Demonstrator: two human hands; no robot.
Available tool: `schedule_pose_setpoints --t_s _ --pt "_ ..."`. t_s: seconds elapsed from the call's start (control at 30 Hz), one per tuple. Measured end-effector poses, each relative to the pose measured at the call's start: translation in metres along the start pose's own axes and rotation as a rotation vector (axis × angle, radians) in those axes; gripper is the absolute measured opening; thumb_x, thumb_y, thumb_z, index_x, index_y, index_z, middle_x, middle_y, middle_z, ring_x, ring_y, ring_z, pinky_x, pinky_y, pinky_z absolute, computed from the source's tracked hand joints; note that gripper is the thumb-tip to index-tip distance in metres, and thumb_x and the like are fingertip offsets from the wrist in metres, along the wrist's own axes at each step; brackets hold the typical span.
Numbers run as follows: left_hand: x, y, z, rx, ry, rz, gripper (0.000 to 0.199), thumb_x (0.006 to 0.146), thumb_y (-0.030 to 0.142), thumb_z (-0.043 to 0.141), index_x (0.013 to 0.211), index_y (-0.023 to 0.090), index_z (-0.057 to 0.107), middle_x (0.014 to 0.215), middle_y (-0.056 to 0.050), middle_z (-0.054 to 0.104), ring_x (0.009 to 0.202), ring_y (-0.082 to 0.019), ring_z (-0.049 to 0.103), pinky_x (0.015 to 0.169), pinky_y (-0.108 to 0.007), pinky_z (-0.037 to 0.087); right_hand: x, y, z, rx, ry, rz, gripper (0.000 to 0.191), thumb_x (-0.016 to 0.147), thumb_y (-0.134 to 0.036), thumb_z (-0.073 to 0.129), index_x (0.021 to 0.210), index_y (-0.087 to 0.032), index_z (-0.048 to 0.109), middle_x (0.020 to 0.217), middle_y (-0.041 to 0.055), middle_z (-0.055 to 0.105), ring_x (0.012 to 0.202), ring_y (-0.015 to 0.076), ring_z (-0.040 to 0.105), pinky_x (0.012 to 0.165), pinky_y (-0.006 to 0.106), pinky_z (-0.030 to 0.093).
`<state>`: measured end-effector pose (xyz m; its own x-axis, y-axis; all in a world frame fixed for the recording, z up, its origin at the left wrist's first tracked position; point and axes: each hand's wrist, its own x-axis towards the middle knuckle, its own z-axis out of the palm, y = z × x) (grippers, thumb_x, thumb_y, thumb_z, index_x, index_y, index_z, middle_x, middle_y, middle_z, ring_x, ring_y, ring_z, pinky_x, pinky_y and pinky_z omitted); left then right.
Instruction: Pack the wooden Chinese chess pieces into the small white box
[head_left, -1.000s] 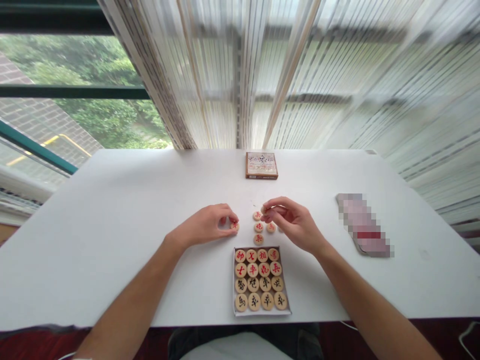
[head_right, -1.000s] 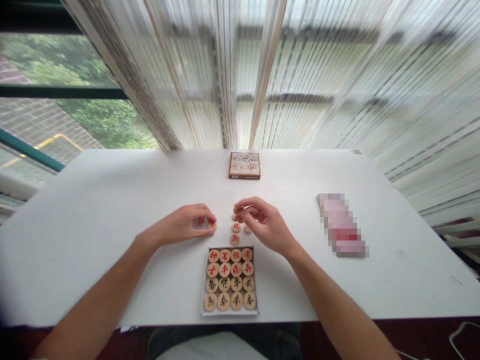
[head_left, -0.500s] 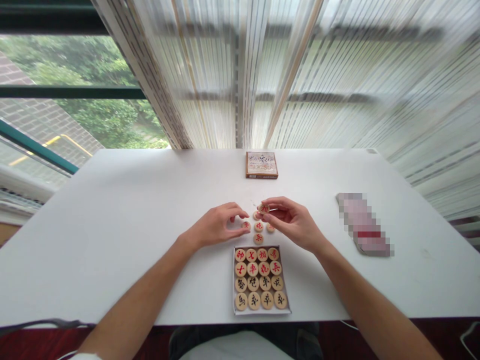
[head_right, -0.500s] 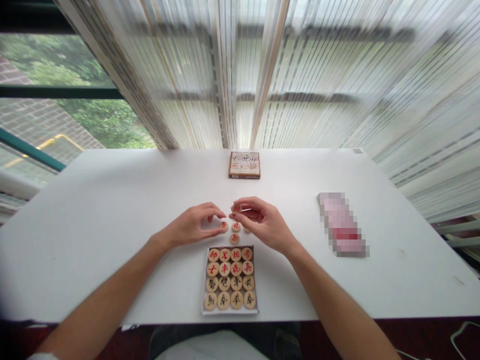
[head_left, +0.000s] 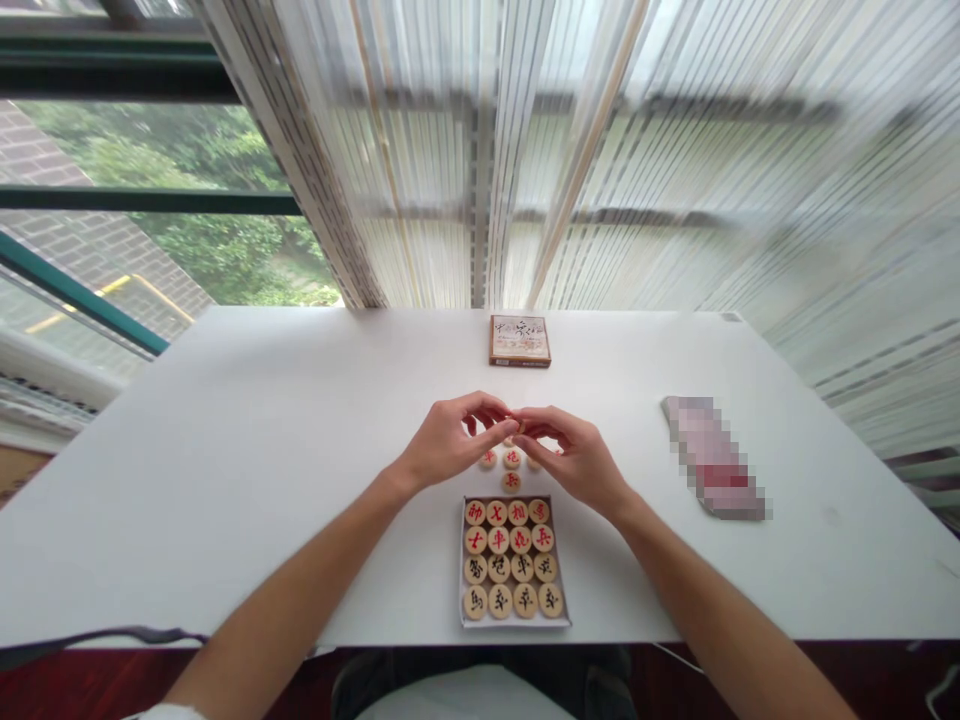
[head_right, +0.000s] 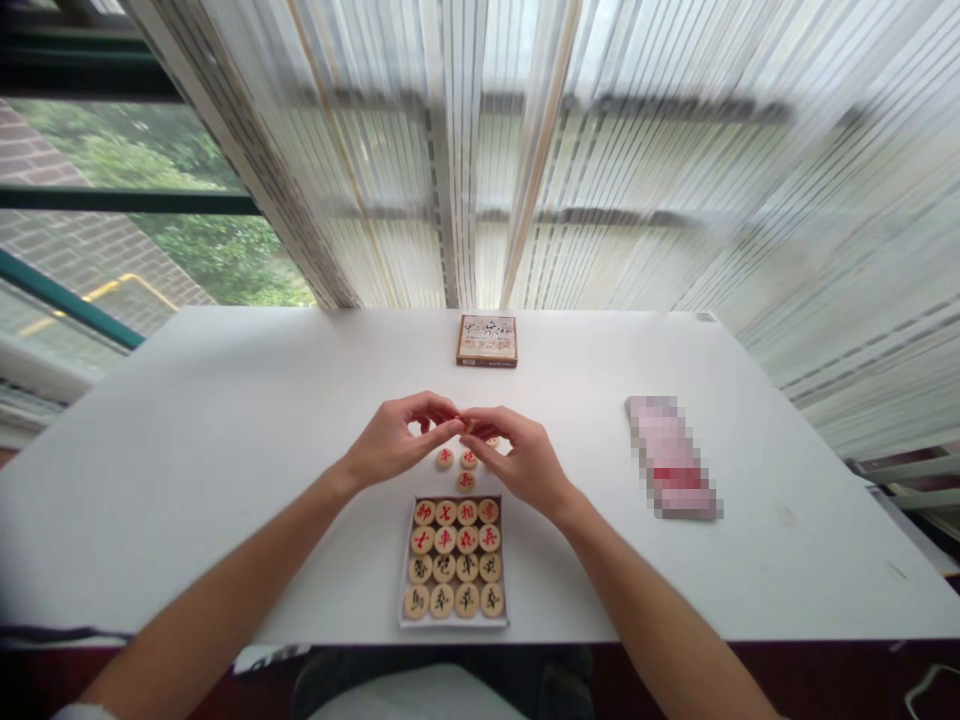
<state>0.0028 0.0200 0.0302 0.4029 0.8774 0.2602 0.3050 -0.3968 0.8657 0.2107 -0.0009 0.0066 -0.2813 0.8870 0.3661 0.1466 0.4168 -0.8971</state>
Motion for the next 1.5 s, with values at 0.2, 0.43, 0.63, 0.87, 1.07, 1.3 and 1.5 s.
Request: schedule_pose_setpoints --t_s 0.2,0.43,0.63,0.87,1.07,1.3,1.5 --pt "-0.003 -0.003 0.013 -0.124 0.049 -0.075 0.027 0.085 0.04 0.077 0.096 0.017 0.07 0.087 -0.003 0.075 0.076 -0.015 0.069 0.067 -0.025 0.055 -0.002 0.001 0.003 -0.194 0.037 -0.183 0.024 0.093 -0.02 0.069 0.116 -0.026 0.07 0.097 0.004 0.074 0.082 0.016 0.071 0.073 0.03 0.063" --pt "-0.013 -0.005 0.021 -0.277 0.077 -0.122 0.026 0.085 0.038 0.078 0.094 0.016 0.069 0.085 -0.004 0.077 0.076 -0.017 0.073 0.067 -0.025 0.059 -0.003 0.003 0.004 -0.255 0.023 -0.255 0.028 0.09 -0.02 0.073 0.116 -0.025 0.068 0.094 0.0048 0.072 0.082 0.017 0.071 0.071 0.03 0.061" --pt "-0.018 -0.002 0.021 -0.238 0.093 -0.115 0.022 0.09 0.037 0.073 0.094 0.016 0.069 0.088 -0.005 0.079 0.077 -0.017 0.075 0.067 -0.025 0.059 -0.004 0.002 0.006 -0.275 0.012 -0.271 0.025 0.09 -0.02 0.073 0.114 -0.024 0.067 0.091 0.004 0.071 0.079 0.0163 0.07 0.071 0.03 0.061" --pt "-0.02 -0.007 0.017 -0.224 0.044 -0.083 0.022 0.096 0.036 0.064 0.101 0.016 0.068 0.092 -0.006 0.077 0.082 -0.018 0.075 0.074 -0.027 0.06 -0.003 0.002 0.006 -0.292 0.021 -0.261 0.025 0.088 -0.019 0.076 0.111 -0.023 0.067 0.091 0.0033 0.073 0.079 0.0163 0.07 0.073 0.03 0.06" --pt "-0.021 -0.008 0.017 -0.251 -0.016 -0.052 0.023 0.098 0.032 0.061 0.116 0.017 0.061 0.101 -0.008 0.076 0.091 -0.019 0.075 0.082 -0.031 0.06 -0.004 0.001 0.003 -0.308 0.045 -0.225 0.022 0.09 -0.022 0.074 0.111 -0.023 0.068 0.091 0.003 0.073 0.079 0.0162 0.071 0.07 0.028 0.061" --pt "-0.021 -0.011 0.017 -0.238 -0.006 -0.037 0.025 0.098 0.029 0.061 0.12 0.018 0.057 0.103 -0.009 0.074 0.095 -0.02 0.073 0.081 -0.032 0.061 -0.005 0.001 0.001 -0.231 0.006 -0.156 0.029 0.094 -0.022 0.068 0.123 -0.026 0.067 0.107 0.0057 0.076 0.089 0.0189 0.074 0.081 0.035 0.063" --pt "-0.021 -0.011 0.017 -0.126 0.041 0.056 0.027 0.096 0.029 0.064 0.119 0.019 0.058 0.104 -0.008 0.073 0.094 -0.019 0.072 0.083 -0.032 0.061 -0.003 -0.005 0.0 -0.113 0.008 -0.049 0.026 0.095 -0.028 0.067 0.12 -0.023 0.069 0.106 0.0077 0.077 0.088 0.0197 0.074 0.081 0.037 0.064"
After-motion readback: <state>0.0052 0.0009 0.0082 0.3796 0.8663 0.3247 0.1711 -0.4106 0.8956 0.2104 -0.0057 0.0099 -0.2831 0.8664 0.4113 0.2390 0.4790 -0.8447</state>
